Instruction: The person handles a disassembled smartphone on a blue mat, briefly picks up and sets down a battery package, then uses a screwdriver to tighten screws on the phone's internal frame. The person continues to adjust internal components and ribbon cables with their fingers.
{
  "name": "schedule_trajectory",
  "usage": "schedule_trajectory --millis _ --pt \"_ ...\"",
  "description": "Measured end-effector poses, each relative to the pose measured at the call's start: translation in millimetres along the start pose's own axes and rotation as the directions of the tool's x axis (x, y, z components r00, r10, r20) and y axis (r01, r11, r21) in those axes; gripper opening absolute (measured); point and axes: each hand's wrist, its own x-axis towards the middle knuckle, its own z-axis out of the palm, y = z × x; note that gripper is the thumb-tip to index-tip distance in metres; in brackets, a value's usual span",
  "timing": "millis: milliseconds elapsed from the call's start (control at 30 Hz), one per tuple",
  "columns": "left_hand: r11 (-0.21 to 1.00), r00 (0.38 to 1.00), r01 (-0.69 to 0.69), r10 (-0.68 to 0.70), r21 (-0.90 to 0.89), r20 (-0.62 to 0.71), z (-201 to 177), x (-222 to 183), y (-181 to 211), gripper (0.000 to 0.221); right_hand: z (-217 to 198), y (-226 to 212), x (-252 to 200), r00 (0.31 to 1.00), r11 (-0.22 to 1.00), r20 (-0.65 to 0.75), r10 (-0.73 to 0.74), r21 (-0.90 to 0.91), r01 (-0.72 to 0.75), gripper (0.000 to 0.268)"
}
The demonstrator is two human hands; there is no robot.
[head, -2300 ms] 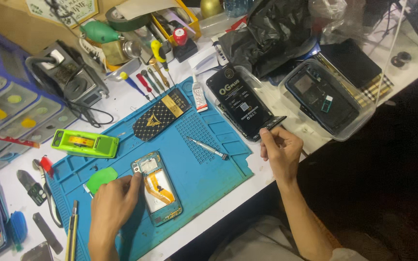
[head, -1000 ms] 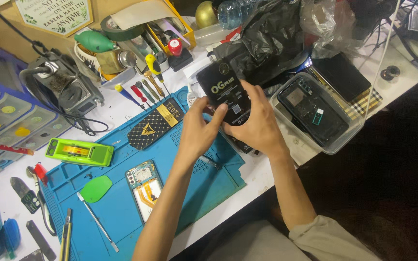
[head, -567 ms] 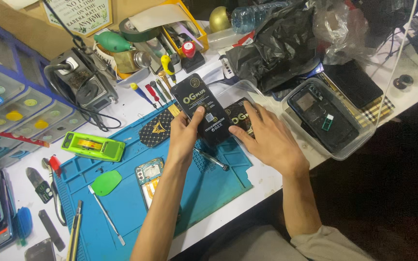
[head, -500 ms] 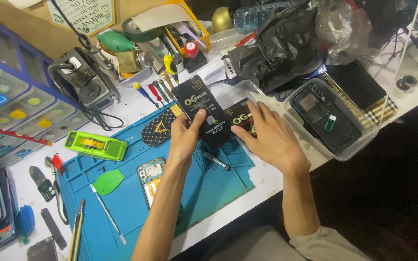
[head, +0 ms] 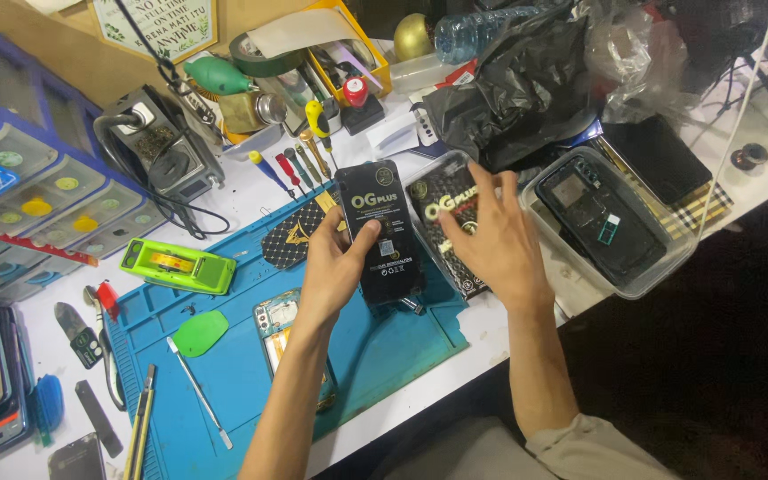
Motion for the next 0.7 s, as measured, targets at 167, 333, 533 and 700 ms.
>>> schedule_trajectory --millis 167,333,533,700 --pt "0.999 0.999 -0.033 0.033 -0.004 -0.038 6.1 10.1 -7.2 0.033 -8.0 0.9 4.2 0.949 0.963 -0.307 -0.077 0.224 0.151 0.071" --pt "0.997 0.997 -0.072 0.072 -0.014 -0.028 30.7 30.3 -14.6 0.036 -3.9 29.2 14.8 0.950 0.870 -0.290 -0.113 0.433 0.236 0.095" --pt "0.994 0.997 -0.072 0.069 0.084 0.034 58.8 45.1 -24.1 0.050 -3.0 45.9 20.9 0.966 0.644 -0.193 -0.173 0.719 0.260 0.088" --pt "0.981 0.996 0.019 -0.036 0.191 0.086 68.7 36.8 5.6 0.043 -13.3 57.9 -7.3 0.944 0.616 -0.146 -0.295 0.726 0.305 0.090"
